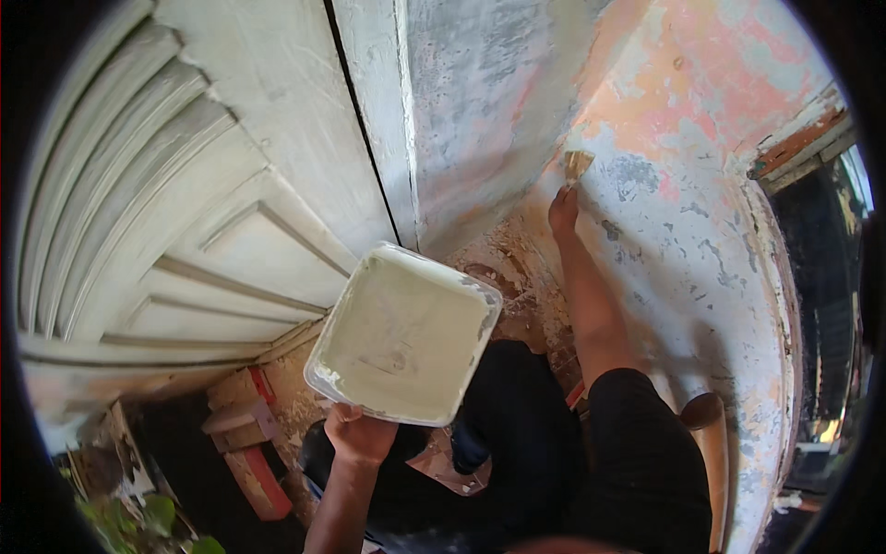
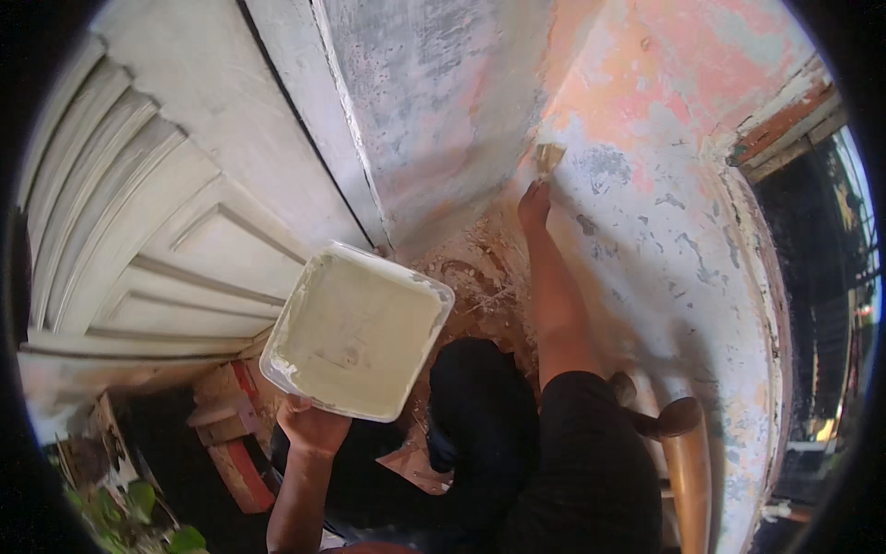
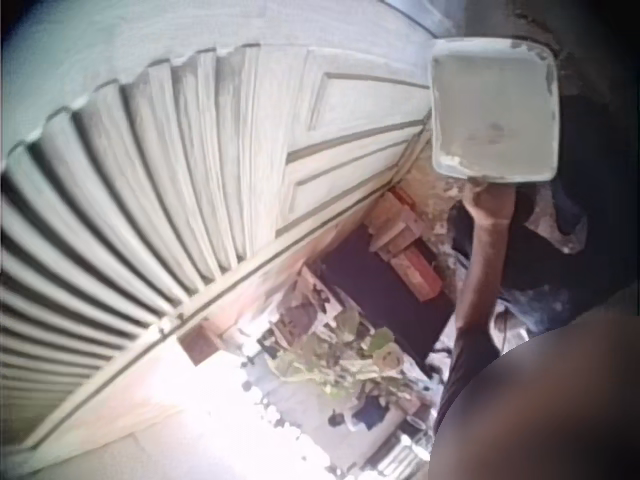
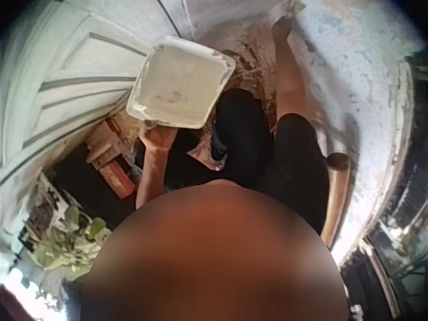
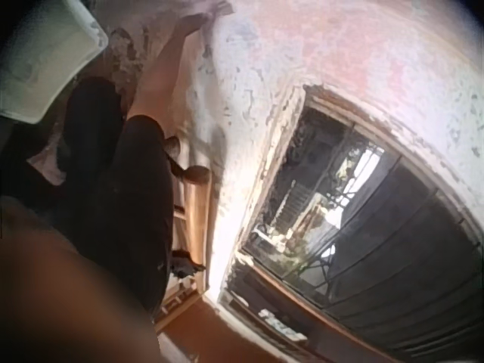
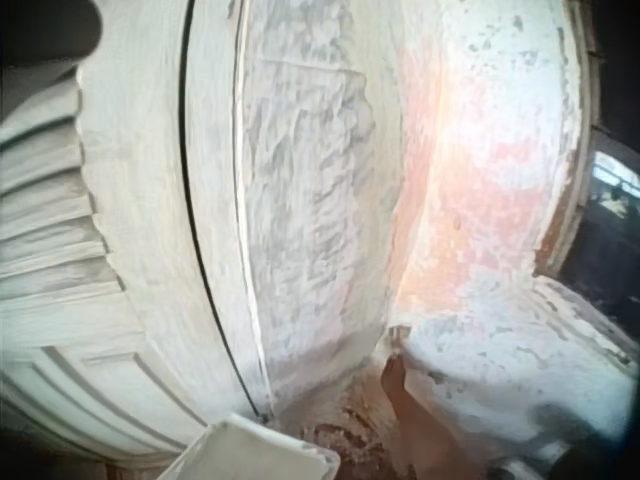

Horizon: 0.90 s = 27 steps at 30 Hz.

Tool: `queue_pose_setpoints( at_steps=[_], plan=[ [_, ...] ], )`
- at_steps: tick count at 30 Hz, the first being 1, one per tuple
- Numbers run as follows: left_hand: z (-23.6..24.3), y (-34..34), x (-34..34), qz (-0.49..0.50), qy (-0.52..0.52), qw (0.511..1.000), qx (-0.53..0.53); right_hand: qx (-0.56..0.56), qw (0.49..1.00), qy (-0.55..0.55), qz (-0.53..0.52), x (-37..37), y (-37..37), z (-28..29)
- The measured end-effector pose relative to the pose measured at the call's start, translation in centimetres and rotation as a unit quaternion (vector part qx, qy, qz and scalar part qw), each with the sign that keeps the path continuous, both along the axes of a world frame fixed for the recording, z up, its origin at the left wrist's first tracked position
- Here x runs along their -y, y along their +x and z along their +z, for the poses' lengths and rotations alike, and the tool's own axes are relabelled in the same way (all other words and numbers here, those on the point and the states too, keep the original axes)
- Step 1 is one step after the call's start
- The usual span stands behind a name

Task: The person applies wall filler from a plastic container to damaged sections of a wall using a putty knife.

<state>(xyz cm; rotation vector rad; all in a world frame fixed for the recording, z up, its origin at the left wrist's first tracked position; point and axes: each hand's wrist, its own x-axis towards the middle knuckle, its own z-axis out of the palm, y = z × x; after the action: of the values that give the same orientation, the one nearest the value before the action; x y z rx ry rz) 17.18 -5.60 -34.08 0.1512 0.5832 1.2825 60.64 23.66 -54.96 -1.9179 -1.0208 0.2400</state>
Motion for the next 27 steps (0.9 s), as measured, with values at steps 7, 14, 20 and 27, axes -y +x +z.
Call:
queue_pose_setpoints(
  at_steps=[7, 14, 20, 27],
  plan=[
    [-3.5, -2.0, -4.7, -0.078, -0.028, 0.996, 0.026, -0.179, 0.935, 0.274, 0.137, -4.1, -1.1, 1.4],
    [-6.3, 1.5, -8.3, -0.162, -0.05, 0.98, 0.102, -0.218, 0.96, 0.175, 0.014, -4.6, 12.1, -8.0],
    [-10.3, -1.1, -11.9, -0.162, -0.024, 0.987, -0.007, -0.13, 0.987, 0.096, 0.003, -2.0, -4.6, -9.5],
    [-7.4, 2.4, -14.5, -0.191, -0.066, 0.979, -0.027, -0.105, 0.976, 0.187, 0.031, -3.3, -0.8, 1.3]
  ],
)
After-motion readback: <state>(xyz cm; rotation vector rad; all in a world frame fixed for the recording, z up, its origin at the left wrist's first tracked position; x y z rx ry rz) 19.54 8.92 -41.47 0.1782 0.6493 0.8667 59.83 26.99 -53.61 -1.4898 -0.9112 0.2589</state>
